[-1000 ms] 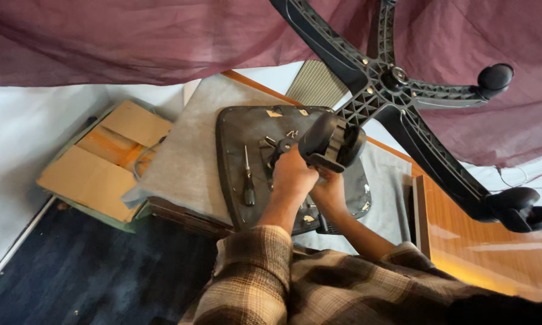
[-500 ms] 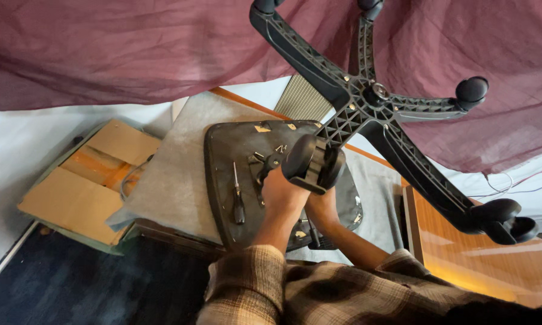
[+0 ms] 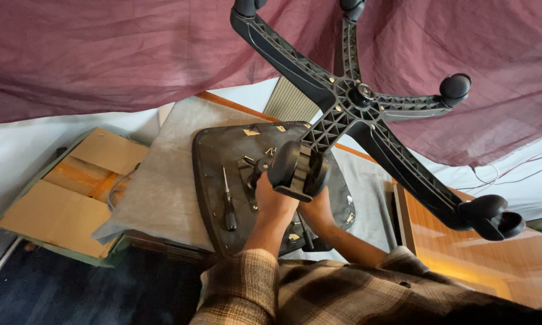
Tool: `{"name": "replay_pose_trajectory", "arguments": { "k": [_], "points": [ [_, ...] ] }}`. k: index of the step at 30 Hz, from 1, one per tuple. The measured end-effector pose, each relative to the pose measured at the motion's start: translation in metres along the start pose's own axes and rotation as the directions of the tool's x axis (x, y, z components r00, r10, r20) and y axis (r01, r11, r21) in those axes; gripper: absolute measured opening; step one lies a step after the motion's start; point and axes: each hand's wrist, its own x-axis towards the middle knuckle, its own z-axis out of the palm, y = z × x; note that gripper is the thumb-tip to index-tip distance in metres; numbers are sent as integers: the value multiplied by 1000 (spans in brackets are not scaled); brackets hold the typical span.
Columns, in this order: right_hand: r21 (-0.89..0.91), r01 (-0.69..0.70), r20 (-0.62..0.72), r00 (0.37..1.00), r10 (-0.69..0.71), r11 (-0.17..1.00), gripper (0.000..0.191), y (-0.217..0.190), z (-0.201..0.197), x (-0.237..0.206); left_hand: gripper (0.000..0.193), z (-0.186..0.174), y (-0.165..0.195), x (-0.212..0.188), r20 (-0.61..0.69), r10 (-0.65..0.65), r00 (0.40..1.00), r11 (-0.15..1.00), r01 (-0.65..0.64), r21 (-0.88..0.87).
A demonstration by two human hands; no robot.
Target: The person works on an office chair base turned upside down on a table, using a screwdriver and small fasteners to loosen and adjust the tilt mechanism under the seat, then reattaches the mechanism and tightens the screws by hand.
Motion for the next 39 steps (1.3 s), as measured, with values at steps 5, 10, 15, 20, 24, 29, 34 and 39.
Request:
{"name": "replay_pose_trajectory", "arguments": {
  "k": [5, 10, 15, 20, 24, 29, 34, 39],
  "points": [
    [-165, 14, 17, 1000, -11, 986, 19, 2, -4, -4, 40, -2, 10, -5, 8, -49, 999, 982, 49, -183],
    [68, 46, -6, 999, -45, 997, 23, 7, 5, -5, 42, -11, 13, -17, 15, -113, 994, 982, 114, -148],
    [-59, 51, 16, 999, -50, 997, 23, 17, -2, 2, 37, -3, 7, -13, -88, 19, 996, 975, -38, -218],
    [-62, 50, -22, 998, -51, 997, 28, 30, -4, -1, 26, 5, -9, -1, -32, 208, 978, 978, -208, 28],
    [-34, 28, -28, 999, -29, 999, 26, 35, -11, 4, 25, 14, -17, -1, -14, 201, 979, 979, -201, -11],
    [-127, 85, 39, 996, -80, 988, 27, 36, -18, 5, 31, 15, -9, 2, -17, 341, 940, 940, -341, -12],
    [-61, -10, 55, 998, 14, 998, 27, 31, -6, -5, 37, -9, 8, -3, 52, -128, 990, 990, 124, 64],
    [-32, 85, 35, 996, -84, 996, 24, 12, -1, -3, 39, -20, 19, -15, -9, -183, 983, 966, 178, -189]
  ]
}}
